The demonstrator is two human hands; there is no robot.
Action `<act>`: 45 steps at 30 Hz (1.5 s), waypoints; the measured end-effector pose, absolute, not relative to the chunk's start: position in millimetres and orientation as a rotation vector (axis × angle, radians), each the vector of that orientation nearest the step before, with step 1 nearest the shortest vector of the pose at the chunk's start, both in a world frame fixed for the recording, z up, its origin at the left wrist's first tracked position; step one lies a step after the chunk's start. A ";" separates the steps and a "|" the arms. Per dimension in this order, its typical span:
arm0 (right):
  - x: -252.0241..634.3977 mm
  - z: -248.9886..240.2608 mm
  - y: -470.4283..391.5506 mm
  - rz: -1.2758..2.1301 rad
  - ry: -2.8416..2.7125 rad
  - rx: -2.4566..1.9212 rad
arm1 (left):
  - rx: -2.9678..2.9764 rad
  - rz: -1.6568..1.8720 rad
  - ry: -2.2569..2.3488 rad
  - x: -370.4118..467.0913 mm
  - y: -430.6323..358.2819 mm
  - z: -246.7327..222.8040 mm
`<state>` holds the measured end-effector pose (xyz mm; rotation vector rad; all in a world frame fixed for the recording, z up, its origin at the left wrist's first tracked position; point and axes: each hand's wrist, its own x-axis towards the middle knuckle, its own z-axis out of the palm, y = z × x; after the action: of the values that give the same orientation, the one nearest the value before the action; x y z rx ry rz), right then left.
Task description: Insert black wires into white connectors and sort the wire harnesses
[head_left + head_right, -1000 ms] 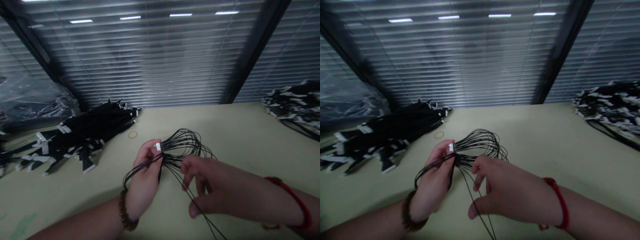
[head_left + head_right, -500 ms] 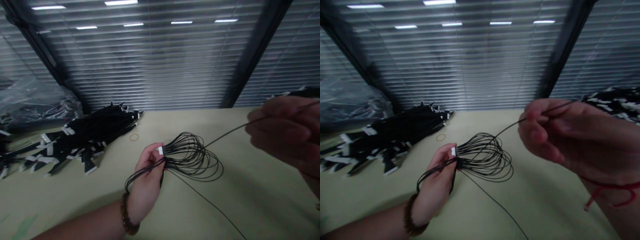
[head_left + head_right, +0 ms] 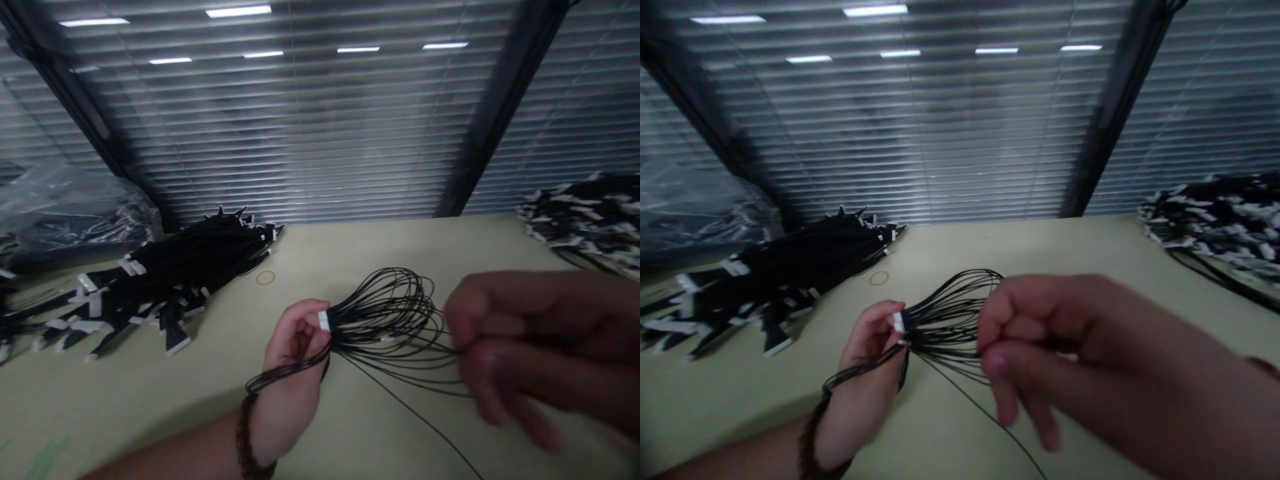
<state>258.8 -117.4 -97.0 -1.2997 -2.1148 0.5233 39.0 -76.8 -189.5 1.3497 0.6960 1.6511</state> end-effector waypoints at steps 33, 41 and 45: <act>208.9 -123.3 -121.1 -0.296 -2.368 -0.956 | 1.296 1.544 0.506 41.7 -90.1 -188.8; 201.4 -128.2 -116.7 -0.339 -2.372 -0.881 | 1.300 1.447 0.519 42.2 -92.8 -187.7; 202.6 -123.0 -112.6 -0.509 -2.392 -0.920 | 1.341 1.489 0.641 39.8 -79.1 -187.8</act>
<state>202.6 -112.6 -123.0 -0.9202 -2.3918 -0.5094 39.8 -79.1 -187.8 1.3413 0.6409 1.4889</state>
